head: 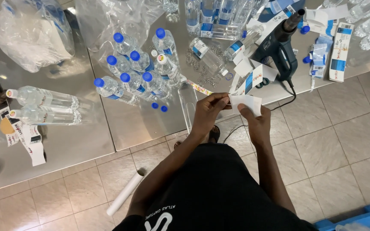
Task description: Using scissors to remove plastic seals from the caps of water bottles at a production workstation.
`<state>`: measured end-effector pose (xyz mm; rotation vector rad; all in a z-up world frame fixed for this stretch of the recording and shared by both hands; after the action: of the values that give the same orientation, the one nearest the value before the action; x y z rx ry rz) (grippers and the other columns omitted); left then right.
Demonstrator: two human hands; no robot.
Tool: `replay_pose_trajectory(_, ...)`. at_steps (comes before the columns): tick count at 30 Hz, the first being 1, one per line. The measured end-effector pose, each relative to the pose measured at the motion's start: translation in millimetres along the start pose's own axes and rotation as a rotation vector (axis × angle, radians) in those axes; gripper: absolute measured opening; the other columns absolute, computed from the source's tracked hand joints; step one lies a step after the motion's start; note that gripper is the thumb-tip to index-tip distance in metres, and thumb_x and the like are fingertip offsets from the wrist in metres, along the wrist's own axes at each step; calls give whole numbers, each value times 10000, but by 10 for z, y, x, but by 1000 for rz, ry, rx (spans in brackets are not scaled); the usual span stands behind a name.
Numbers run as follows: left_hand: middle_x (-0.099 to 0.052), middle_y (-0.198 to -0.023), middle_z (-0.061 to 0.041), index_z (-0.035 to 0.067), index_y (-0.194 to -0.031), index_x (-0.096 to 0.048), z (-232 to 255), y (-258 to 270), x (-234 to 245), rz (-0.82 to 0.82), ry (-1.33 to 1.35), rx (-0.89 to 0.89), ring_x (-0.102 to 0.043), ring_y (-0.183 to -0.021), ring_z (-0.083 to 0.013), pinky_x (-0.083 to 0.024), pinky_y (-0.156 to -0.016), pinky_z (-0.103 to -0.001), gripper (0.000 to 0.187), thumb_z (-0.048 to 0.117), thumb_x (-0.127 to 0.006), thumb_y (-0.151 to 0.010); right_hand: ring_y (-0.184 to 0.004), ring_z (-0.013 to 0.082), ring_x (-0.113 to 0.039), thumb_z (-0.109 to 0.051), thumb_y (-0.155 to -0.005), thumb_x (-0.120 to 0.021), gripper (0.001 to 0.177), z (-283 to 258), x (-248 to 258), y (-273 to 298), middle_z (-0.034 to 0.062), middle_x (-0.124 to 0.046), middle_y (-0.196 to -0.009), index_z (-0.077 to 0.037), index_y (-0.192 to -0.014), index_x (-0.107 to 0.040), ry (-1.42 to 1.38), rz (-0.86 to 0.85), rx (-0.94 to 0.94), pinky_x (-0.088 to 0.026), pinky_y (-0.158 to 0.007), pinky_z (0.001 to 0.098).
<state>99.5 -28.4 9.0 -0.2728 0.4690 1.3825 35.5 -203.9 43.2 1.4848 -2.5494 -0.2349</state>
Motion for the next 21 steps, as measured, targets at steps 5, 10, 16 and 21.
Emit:
replay_pose_trajectory(5,-773,-1091,-223,-40,-1270,-754,-91,-14,-25,1,-95,-14,-741,-1070,-237,-638,-951,-460,273,163,-745,-1087,-1032,165,-651,-49,-1040,-740,109,-183,-212,11,137,-742,-966,16,-1111,-790,-5,-180,219,-529,-1059,418)
replay_pose_trajectory(10,-774,-1083,-179,-3,-1263,-767,-65,4,-74,7,-91,10,-755,-1050,-211,-639,-952,-424,285,207,-782,-1070,-1040,146,-614,-75,-1053,-734,146,-149,-142,6,114,-746,-1009,21,-1151,-785,-33,-126,212,-517,-1059,426)
replay_pose_trajectory(16,-775,-1157,-204,-9,-1222,-756,-105,-19,-88,22,20,30,-745,-1095,-245,-621,-997,-437,260,222,-735,-1106,-872,105,-590,-72,-984,-802,170,-81,-30,54,59,-643,-868,47,-1041,-695,-232,38,23,-564,-917,351)
replay_pose_trajectory(21,-773,-1184,-211,-22,-1246,-734,-93,-16,-144,-16,-32,-31,-752,-1112,-250,-623,-996,-434,245,117,-785,-1050,-851,58,-593,-96,-986,-836,145,-30,24,18,27,-646,-840,10,-987,-737,-158,25,36,-536,-847,284)
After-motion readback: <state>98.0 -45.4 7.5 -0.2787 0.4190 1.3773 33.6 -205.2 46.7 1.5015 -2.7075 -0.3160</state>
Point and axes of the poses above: each hand's wrist, its own y-axis away from the middle knuckle, its own x-axis out of the back of the hand, z = x × y, the point moved 10 cm from there along -y, towards the middle knuckle
